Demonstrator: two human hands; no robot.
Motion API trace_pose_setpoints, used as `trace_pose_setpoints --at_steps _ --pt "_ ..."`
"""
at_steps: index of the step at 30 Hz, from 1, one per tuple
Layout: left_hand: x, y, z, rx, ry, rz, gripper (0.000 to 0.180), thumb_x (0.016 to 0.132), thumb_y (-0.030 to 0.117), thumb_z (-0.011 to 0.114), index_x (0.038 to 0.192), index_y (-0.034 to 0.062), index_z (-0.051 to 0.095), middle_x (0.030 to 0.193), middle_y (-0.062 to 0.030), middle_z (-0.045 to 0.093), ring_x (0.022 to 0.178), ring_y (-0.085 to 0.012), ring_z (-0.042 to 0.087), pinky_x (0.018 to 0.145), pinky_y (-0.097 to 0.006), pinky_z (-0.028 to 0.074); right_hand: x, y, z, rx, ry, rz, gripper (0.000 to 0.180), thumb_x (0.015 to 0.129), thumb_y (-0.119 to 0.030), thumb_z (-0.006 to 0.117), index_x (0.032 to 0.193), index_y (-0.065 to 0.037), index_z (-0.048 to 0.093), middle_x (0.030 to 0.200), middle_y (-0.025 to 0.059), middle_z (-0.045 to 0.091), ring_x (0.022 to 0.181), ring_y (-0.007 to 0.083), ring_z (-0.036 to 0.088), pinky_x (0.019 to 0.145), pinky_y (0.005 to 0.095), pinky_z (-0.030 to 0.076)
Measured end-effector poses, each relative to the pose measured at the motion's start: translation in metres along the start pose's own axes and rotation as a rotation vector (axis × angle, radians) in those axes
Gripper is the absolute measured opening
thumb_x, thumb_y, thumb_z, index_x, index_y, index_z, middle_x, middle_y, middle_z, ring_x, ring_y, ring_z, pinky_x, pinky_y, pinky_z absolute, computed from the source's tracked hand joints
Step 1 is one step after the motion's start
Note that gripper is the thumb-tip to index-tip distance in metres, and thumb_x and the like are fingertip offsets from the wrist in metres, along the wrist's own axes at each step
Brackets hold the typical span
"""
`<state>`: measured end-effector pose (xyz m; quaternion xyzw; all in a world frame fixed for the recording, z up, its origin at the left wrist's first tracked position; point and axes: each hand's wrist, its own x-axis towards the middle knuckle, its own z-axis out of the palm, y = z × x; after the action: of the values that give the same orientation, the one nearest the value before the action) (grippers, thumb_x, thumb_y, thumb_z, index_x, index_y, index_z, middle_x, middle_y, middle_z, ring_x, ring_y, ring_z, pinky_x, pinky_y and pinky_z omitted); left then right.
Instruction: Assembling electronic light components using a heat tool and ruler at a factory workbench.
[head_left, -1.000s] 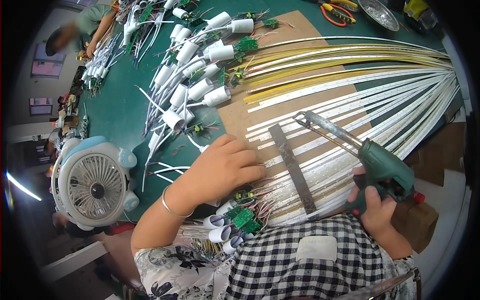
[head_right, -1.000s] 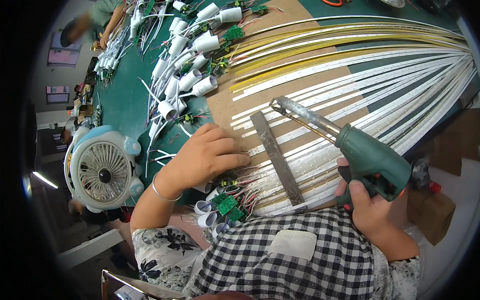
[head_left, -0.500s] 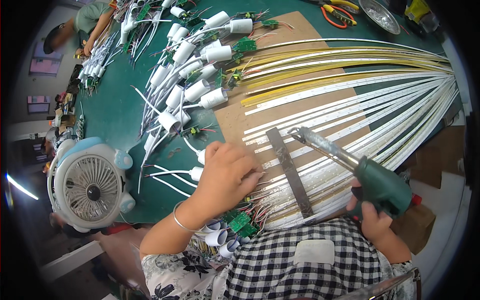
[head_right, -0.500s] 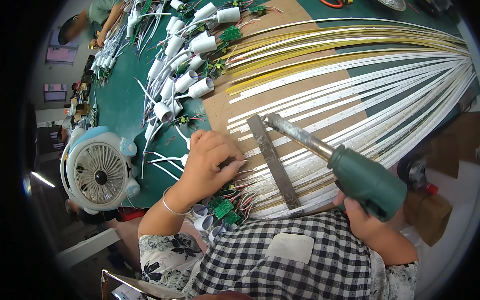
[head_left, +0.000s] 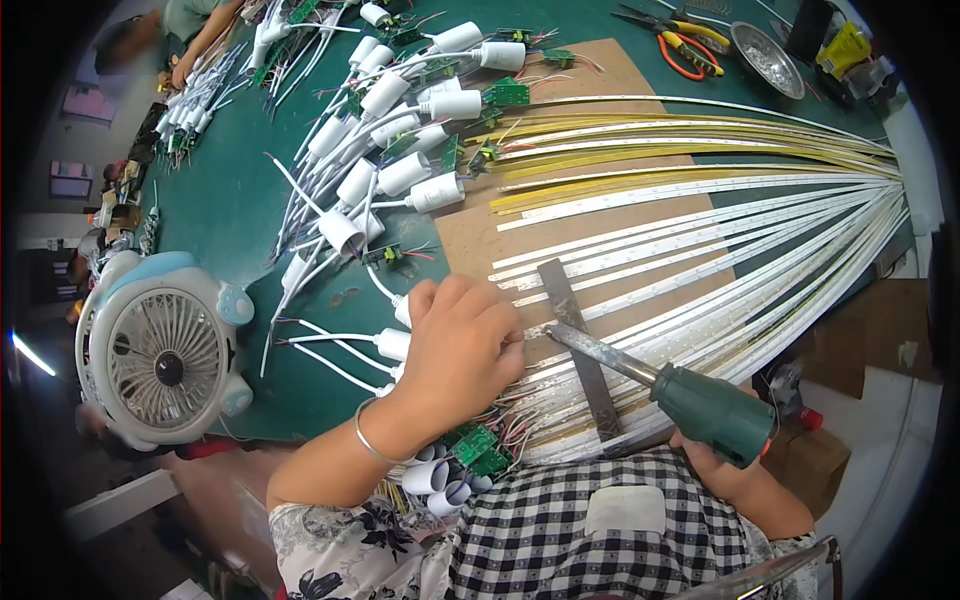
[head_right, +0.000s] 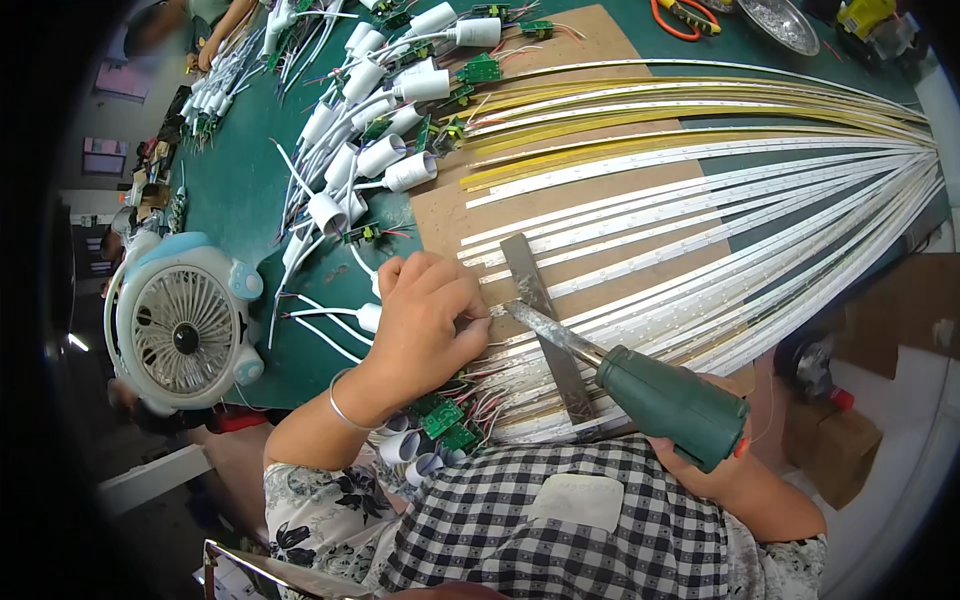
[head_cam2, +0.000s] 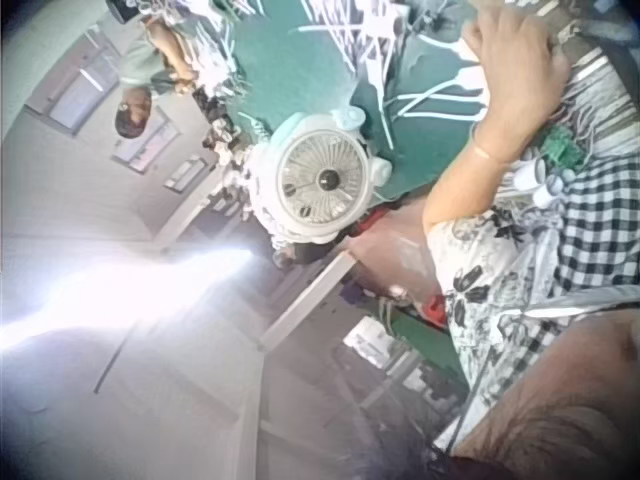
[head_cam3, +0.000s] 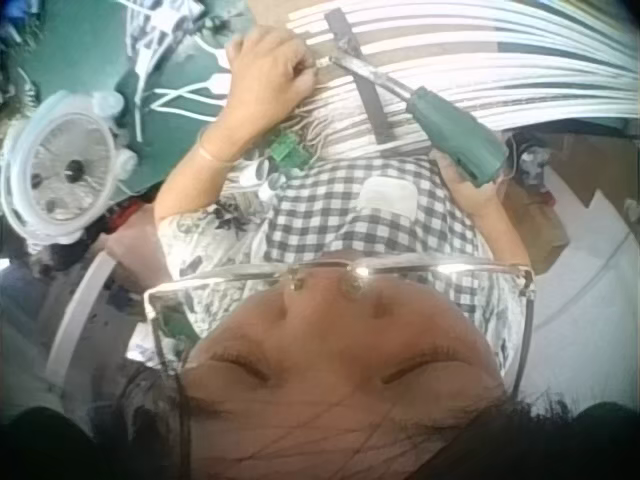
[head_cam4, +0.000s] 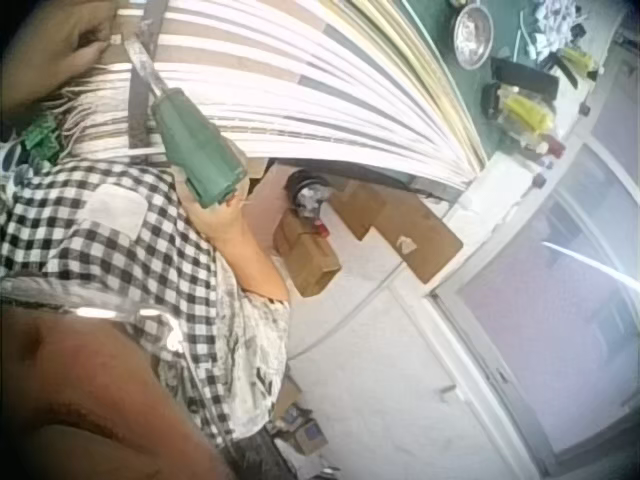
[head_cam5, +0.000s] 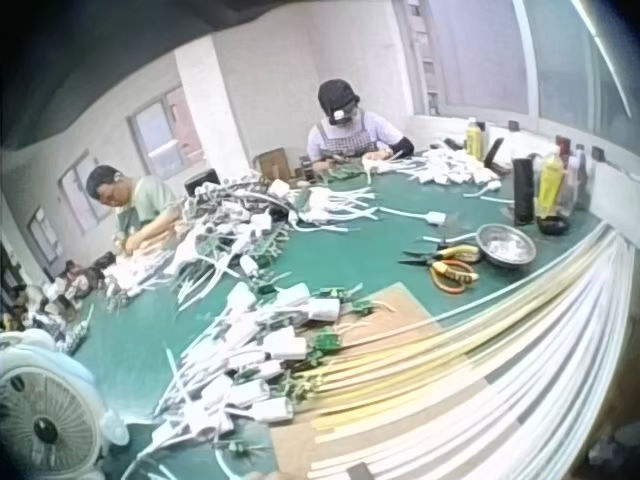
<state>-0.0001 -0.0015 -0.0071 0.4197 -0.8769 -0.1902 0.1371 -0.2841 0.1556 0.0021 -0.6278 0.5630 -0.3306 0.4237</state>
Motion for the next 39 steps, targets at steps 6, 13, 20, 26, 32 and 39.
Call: trace_pose_setpoints --at_steps 6,13,20,26,32,39 --pt "-0.001 -0.002 0.003 -0.027 0.010 0.003 0.014 0.066 0.009 0.071 0.069 0.0148 0.059 0.083 0.0006 0.057 0.092 -0.0228 0.054 0.085 -0.041 0.030 0.004 -0.004 0.004 0.092 0.008 0.049 0.018 0.092 -0.006 0.063 0.107 0.004 0.063 0.086 0.0093 0.065 0.076 0.0171 0.065 0.069 0.0292 0.054" --pt "0.001 0.000 0.003 -0.034 0.003 0.001 0.013 0.066 0.009 0.071 0.068 0.0140 0.059 0.079 -0.0002 0.056 0.089 -0.0230 0.053 0.082 -0.042 0.030 -0.009 0.009 0.005 -0.035 -0.034 0.066 0.041 0.082 -0.012 0.072 0.117 0.006 0.060 0.109 0.0165 0.065 0.097 0.0263 0.065 0.085 0.0355 0.052" --pt "0.002 0.000 0.002 -0.027 0.003 0.013 0.011 0.066 0.009 0.069 0.068 0.0129 0.059 0.078 -0.0015 0.056 0.088 -0.0235 0.052 0.081 -0.043 0.031 -0.010 0.015 0.006 -0.068 -0.059 0.027 0.048 0.079 -0.012 0.075 0.120 0.007 0.058 0.116 0.0181 0.065 0.103 0.0292 0.065 0.092 0.0371 0.050" --pt "0.002 -0.001 0.002 -0.025 -0.004 0.003 0.011 0.066 0.010 0.070 0.067 0.0131 0.060 0.078 -0.0010 0.057 0.088 -0.0232 0.053 0.082 -0.043 0.031 -0.004 0.006 0.007 -0.070 -0.046 0.062 0.039 0.079 -0.011 0.075 0.113 0.004 0.064 0.112 0.0166 0.067 0.103 0.0294 0.065 0.093 0.0378 0.049" --pt "0.003 0.000 0.002 -0.023 -0.002 0.000 0.012 0.065 0.009 0.071 0.066 0.0132 0.060 0.077 -0.0002 0.057 0.088 -0.0226 0.054 0.082 -0.042 0.030 0.005 -0.001 0.004 -0.115 -0.058 -0.029 0.037 0.080 -0.012 0.075 0.113 0.004 0.064 0.111 0.0162 0.067 0.099 0.0301 0.066 0.091 0.0385 0.049" --pt "0.004 0.001 0.001 -0.018 -0.012 -0.013 0.013 0.064 0.010 0.073 0.065 0.0132 0.060 0.076 0.0001 0.056 0.088 -0.0223 0.054 0.083 -0.042 0.030 0.006 -0.006 0.003 0.148 0.079 0.143 0.026 0.086 -0.010 0.071 0.108 0.003 0.066 0.106 0.0135 0.067 0.090 0.0244 0.066 0.080 0.0342 0.052"
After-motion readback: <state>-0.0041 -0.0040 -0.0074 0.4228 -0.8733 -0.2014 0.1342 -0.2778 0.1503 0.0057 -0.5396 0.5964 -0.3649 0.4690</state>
